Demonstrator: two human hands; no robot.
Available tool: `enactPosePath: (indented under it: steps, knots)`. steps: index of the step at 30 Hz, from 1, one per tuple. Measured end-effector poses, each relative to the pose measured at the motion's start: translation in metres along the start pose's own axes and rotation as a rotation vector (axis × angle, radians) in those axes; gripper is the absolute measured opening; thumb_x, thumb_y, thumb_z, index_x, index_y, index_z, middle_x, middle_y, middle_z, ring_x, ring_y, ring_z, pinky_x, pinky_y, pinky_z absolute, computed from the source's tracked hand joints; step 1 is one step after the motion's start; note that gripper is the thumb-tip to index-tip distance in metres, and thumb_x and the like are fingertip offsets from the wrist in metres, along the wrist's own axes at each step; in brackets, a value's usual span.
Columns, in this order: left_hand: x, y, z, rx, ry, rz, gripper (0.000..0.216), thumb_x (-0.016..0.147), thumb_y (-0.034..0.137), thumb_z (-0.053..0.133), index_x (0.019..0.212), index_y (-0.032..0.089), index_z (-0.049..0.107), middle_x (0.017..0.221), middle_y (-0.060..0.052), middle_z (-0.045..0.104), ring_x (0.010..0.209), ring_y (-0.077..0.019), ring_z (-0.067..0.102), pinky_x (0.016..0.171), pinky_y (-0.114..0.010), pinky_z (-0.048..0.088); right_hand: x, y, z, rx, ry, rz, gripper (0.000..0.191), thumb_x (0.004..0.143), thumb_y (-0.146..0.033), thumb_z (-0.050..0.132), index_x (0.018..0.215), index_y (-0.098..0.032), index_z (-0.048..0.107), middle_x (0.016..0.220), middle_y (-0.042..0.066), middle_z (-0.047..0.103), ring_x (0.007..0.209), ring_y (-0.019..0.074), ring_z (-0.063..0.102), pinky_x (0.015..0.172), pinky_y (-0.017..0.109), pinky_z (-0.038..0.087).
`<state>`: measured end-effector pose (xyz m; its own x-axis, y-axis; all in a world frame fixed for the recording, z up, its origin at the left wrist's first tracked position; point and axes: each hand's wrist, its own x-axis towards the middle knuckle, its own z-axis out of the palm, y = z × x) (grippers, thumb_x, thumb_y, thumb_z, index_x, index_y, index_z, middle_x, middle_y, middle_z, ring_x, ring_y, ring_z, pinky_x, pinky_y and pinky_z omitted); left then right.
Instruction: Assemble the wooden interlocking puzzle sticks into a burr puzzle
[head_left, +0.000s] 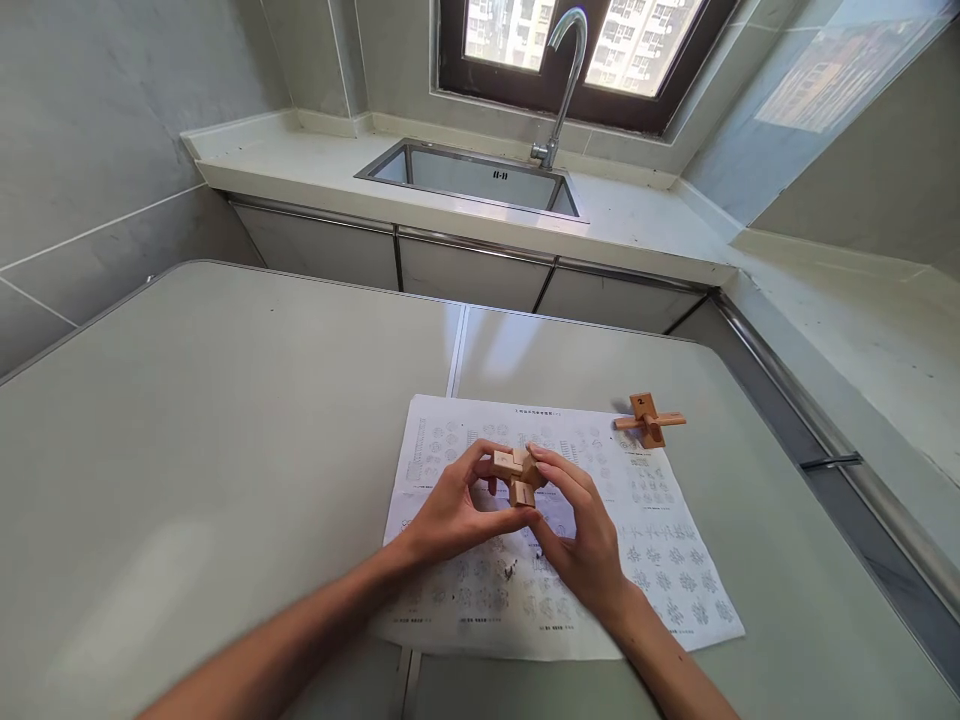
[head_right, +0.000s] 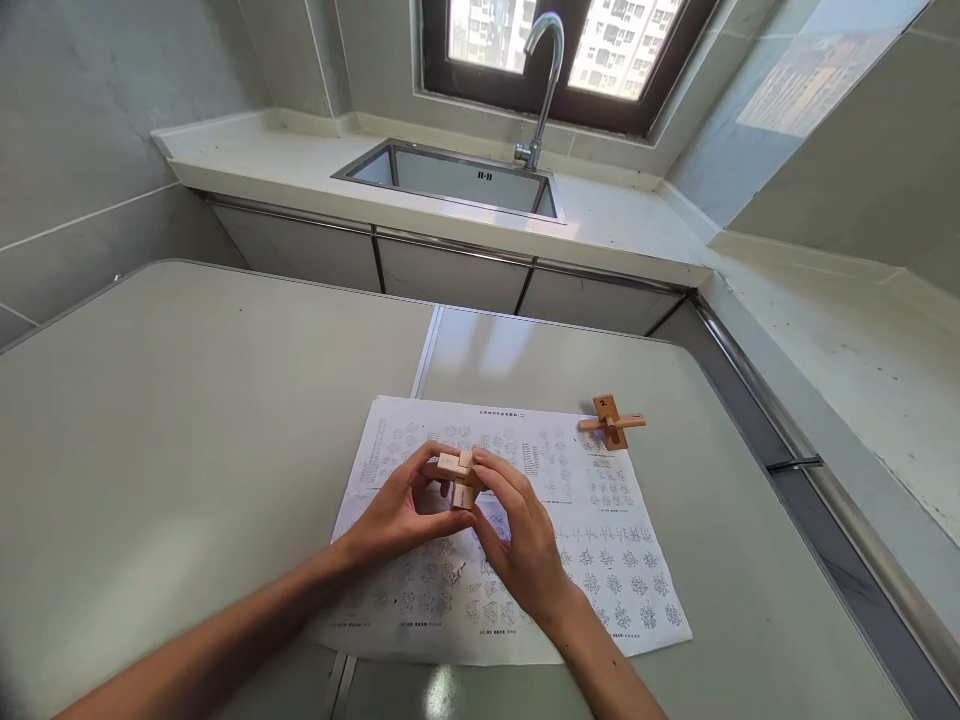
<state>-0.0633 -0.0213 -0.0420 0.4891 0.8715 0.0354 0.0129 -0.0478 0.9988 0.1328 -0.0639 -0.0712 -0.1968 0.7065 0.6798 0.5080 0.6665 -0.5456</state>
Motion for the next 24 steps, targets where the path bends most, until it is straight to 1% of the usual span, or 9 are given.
enactPosePath:
  steps: [3,5,8,10,12,14,16,20,24]
  knots:
    - [-0.002,-0.002,0.002,0.031,0.046,0.099,0.053,0.08,0.035,0.09,0.121,0.023,0.058,0.113,-0.006,0.076,0.107,-0.0247,0.071,0.094,-0.035,0.049,0.004,-0.002,0.0,0.09,-0.028,0.101,0.067,0.099,-0.013,0.066,0.158,-0.03,0.039,0.157,0.014,0.05,0.15,0.0348,0.046,0.118,0.065,0.046]
    - [-0.003,-0.005,0.003,0.077,0.099,0.145,0.057,0.078,0.033,0.091,0.123,0.024,0.056,0.114,-0.006,0.077,0.109,-0.025,0.072,0.094,-0.035,0.05,0.006,-0.004,-0.001,0.179,0.026,0.23,0.061,0.1,-0.02,0.064,0.156,-0.029,0.041,0.159,0.015,0.047,0.15,0.0354,0.046,0.12,0.066,0.043]
    - [-0.004,-0.009,0.005,0.176,0.185,0.216,0.062,0.075,0.031,0.093,0.123,0.025,0.054,0.111,-0.004,0.076,0.104,-0.0235,0.072,0.088,-0.033,0.054,0.01,-0.004,-0.005,0.431,0.105,0.504,0.044,0.106,-0.033,0.058,0.148,-0.03,0.048,0.151,0.013,0.054,0.132,0.0307,0.062,0.111,0.057,0.053]
    - [-0.005,-0.012,0.007,0.237,0.2,0.284,0.064,0.075,0.028,0.094,0.125,0.026,0.053,0.11,-0.003,0.075,0.099,-0.0216,0.072,0.086,-0.032,0.055,0.01,-0.003,-0.008,0.635,0.043,0.693,0.038,0.108,-0.044,0.053,0.144,-0.031,0.053,0.142,0.011,0.062,0.12,0.0281,0.068,0.101,0.05,0.059]
    - [-0.005,-0.013,0.008,0.297,0.193,0.349,0.064,0.076,0.025,0.091,0.127,0.027,0.054,0.109,-0.002,0.073,0.095,-0.0198,0.071,0.084,-0.032,0.056,0.01,-0.002,-0.008,0.815,-0.084,0.814,0.043,0.108,-0.056,0.049,0.14,-0.029,0.058,0.134,0.011,0.068,0.117,0.0292,0.07,0.094,0.047,0.061]
    - [-0.006,-0.015,0.009,0.358,0.201,0.399,0.064,0.077,0.022,0.09,0.13,0.029,0.054,0.109,-0.002,0.071,0.092,-0.0192,0.069,0.084,-0.033,0.057,0.01,-0.002,-0.008,0.95,-0.19,0.85,0.05,0.106,-0.063,0.047,0.136,-0.026,0.063,0.129,0.013,0.07,0.113,0.0307,0.071,0.09,0.045,0.061]
    - [-0.006,-0.016,0.01,0.41,0.212,0.424,0.065,0.076,0.021,0.09,0.13,0.029,0.055,0.109,-0.002,0.069,0.094,-0.0205,0.067,0.086,-0.035,0.057,0.011,-0.002,-0.007,1.031,-0.238,0.857,0.052,0.106,-0.064,0.048,0.129,-0.022,0.067,0.124,0.014,0.072,0.108,0.0308,0.073,0.088,0.044,0.06]
    - [-0.006,-0.016,0.009,0.455,0.206,0.435,0.066,0.076,0.024,0.09,0.131,0.03,0.055,0.112,-0.004,0.068,0.101,-0.0232,0.066,0.089,-0.038,0.056,0.015,-0.001,-0.01,1.102,-0.236,0.893,0.05,0.103,-0.062,0.055,0.116,-0.018,0.075,0.111,0.013,0.077,0.099,0.0291,0.074,0.089,0.042,0.059]
    - [-0.007,-0.014,0.009,0.482,0.211,0.427,0.064,0.077,0.028,0.09,0.13,0.029,0.055,0.114,-0.004,0.069,0.103,-0.0241,0.065,0.092,-0.04,0.055,0.016,0.001,-0.013,1.121,-0.248,0.921,0.048,0.097,-0.062,0.065,0.114,-0.018,0.076,0.105,0.013,0.078,0.096,0.0294,0.075,0.088,0.043,0.06]
